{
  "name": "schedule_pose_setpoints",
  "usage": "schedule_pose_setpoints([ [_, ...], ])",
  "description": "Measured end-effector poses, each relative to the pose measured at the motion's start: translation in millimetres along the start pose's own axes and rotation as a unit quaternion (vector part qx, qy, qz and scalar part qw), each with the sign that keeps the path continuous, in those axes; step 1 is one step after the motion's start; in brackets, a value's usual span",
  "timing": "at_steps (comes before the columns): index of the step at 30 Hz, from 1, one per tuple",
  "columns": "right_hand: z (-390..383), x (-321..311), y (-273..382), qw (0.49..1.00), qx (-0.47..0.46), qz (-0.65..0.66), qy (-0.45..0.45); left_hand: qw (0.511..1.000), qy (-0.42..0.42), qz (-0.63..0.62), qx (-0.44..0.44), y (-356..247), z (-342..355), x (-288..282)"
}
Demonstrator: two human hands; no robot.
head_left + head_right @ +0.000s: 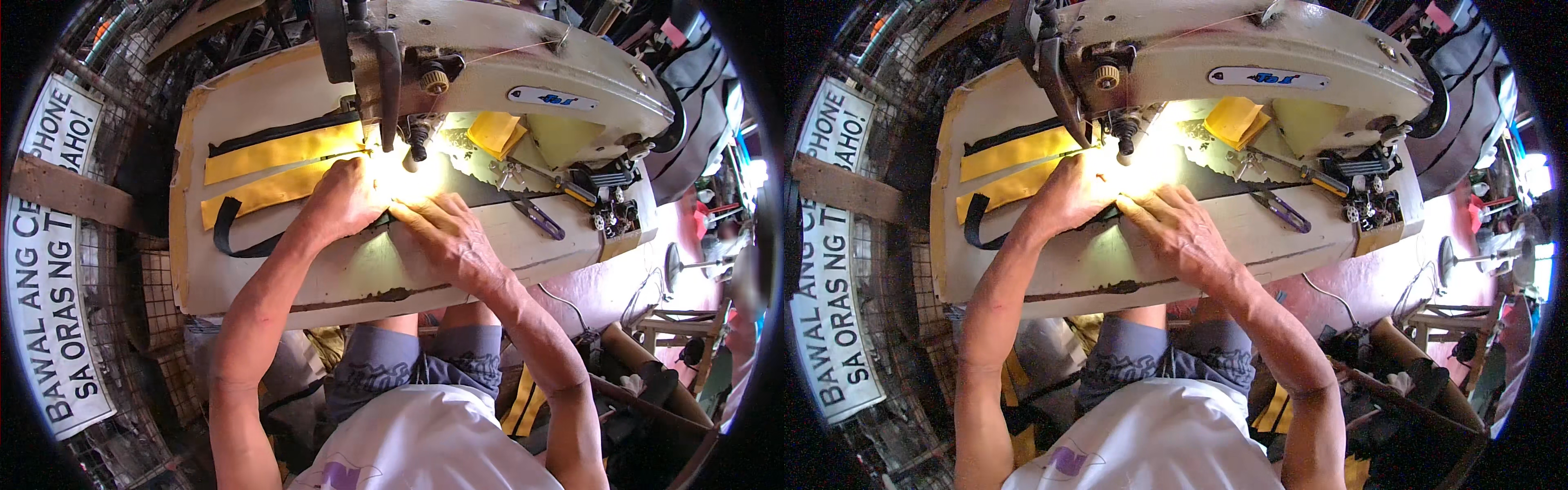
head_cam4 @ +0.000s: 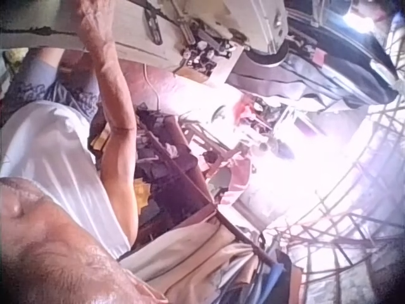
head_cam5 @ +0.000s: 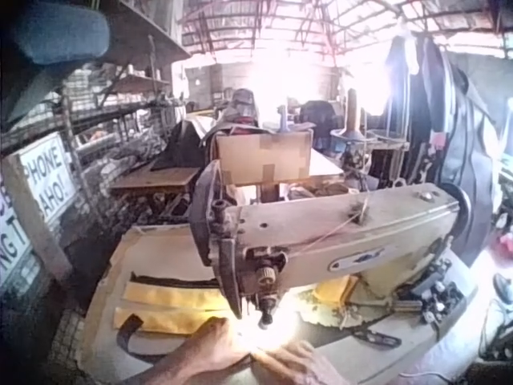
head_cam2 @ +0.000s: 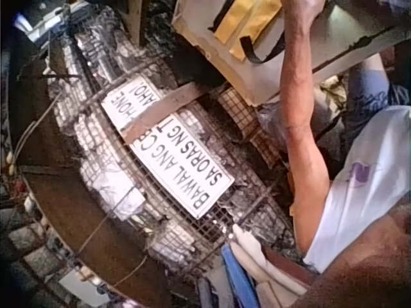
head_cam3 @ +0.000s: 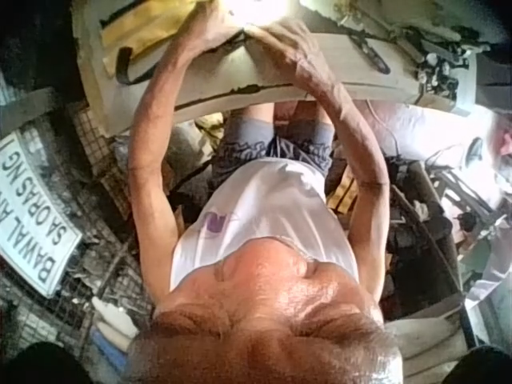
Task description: Sew yellow and black leather components using an industrial sewing machine.
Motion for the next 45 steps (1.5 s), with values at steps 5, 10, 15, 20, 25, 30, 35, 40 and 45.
schedule_pose_setpoints([
  [5,-1,5,-1,0.997,-0.006,-0.042,0.059,0.99,0.04,0.133,0.004,6,-3,8],
  [10,-1,11,6,0.996,-0.005,-0.069,0.065,0.969,-0.135,0.199,0.052,3,-24,-4],
  [15,2,9,11,0.995,0.011,-0.068,0.069,0.972,-0.094,0.169,0.136,18,-21,-13],
  [20,9,12,16,0.995,0.028,-0.072,0.059,0.944,-0.076,0.238,0.214,17,-18,-17],
  [25,13,15,19,0.991,0.073,-0.085,0.072,0.946,-0.057,0.229,0.225,21,-11,-20],
  [30,24,24,20,0.992,0.107,-0.056,0.044,0.953,-0.065,0.219,0.201,26,-10,-19],
  [35,32,26,20,0.992,0.115,-0.032,0.032,0.948,-0.06,0.235,0.204,26,-15,-16],
  [40,33,26,20,0.99,0.13,-0.028,0.046,0.942,-0.092,0.223,0.232,31,-21,-12],
  [45,33,25,18,0.992,0.12,-0.024,0.036,0.965,-0.082,0.146,0.203,38,-21,-12],
])
Point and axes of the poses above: each hand's wrist, its own z-axis towards the middle knuckle, its own x-axis out of the palm, y = z × x, the point moved 4 cm from there along z, towards the middle knuckle, and after that the axes turned 8 degrees about z, right-handed, at the moved point
